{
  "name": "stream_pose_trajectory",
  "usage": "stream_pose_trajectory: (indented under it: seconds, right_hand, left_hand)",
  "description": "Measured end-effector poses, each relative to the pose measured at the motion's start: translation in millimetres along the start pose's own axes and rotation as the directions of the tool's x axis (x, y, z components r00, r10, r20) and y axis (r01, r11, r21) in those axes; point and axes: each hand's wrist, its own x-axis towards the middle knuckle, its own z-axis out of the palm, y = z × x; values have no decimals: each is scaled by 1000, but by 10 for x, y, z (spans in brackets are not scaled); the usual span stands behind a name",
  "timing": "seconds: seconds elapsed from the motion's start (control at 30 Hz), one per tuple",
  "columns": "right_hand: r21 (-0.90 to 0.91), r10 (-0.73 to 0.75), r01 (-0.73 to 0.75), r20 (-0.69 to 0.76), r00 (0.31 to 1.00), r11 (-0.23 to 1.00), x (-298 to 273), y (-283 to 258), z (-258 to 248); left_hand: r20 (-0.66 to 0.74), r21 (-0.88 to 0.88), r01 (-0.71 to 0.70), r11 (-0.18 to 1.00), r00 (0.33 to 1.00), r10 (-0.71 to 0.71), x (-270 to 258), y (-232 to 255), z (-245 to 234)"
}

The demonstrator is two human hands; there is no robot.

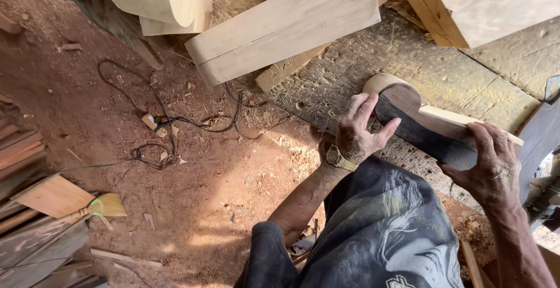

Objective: Marking measurement lines on wooden furniture components using a try square and a marking pen.

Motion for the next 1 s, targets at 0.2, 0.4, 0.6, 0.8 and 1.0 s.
stream_pose_trajectory:
  seconds: [0.2,0.4,0.6,0.8,1.0]
  right_hand:
    - [-13,-22,22,19,1000,1000,-22,58,43]
    - [22,29,-30,18,999,999,37,-31,-17]
    - [79,56,-57,15,998,995,69,-58,-79]
    - [43,119,-118,-21,993,992,-4,-45,-50]
    - [38,105,-103,-68,992,994,-28,-4,-67]
  left_hand:
    - [-4,16,-96,995,995,96,35,3,-31]
    - [-2,16,-136,991,991,136,37,-101,38]
    - [86,77,-89,993,993,82,186,-139,-47]
    - [552,252,-590,767,738,387,611,517,-179]
    - [733,192,-892,409,407,545,557,-77,429]
